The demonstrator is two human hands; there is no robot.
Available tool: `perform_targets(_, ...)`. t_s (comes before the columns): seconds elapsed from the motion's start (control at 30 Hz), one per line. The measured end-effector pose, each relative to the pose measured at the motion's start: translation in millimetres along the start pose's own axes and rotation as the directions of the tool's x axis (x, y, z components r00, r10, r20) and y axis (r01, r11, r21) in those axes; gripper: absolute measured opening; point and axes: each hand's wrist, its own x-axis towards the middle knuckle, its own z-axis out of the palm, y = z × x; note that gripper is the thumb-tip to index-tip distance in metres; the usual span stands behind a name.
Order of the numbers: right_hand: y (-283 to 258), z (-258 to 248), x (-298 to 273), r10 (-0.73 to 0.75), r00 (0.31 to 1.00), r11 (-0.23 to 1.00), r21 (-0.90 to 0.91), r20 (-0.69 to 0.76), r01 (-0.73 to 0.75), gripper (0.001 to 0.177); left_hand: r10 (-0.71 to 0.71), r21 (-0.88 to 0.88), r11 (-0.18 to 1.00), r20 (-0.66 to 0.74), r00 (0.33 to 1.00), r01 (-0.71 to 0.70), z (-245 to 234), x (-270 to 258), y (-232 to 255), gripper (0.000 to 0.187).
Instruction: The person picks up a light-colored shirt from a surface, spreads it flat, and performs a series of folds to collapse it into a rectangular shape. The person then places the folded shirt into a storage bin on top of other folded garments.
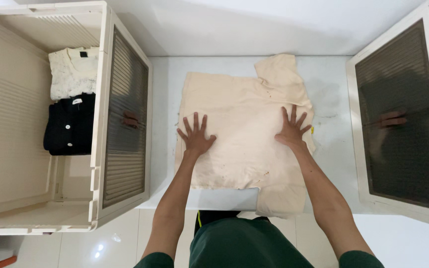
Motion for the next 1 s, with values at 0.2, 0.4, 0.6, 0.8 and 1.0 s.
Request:
perform_targets(0.2,43,37,-14,-0.194,0.953,0.981,-0.034,-0.234,0.191,0.098,0.076,0.028,0.997,-0.289,0.954,-0.071,35,-28,-17,0.081)
perform_targets(0.4,85,65,-58,-0.238,0.925,0.970,-0.026,-0.295,0.241,0.070,0.224,0.126,0.974,-0.423,0.878,-0.187,78,-96,-37,0.076)
perform_targets(0.6,117,77,-102,-0.233,0.923,0.970,-0.011,-0.307,0.242,0.069,0.007,0.041,0.999,-0.342,0.940,0.008,97,-166,-50,0.072)
perform_targets(0.8,134,84,-135,-0.215,0.911,0.968,0.050,-0.352,0.248,0.068,-0.054,-0.145,0.989,-0.519,0.853,-0.026,114,-229,-60,0.065)
perform_targets(1.0,150,101,-170,-0.177,0.864,0.930,0.208,-0.472,0.304,0.071,-0.058,-0.123,0.992,-0.507,0.860,-0.005,114,-231,-58,0.068)
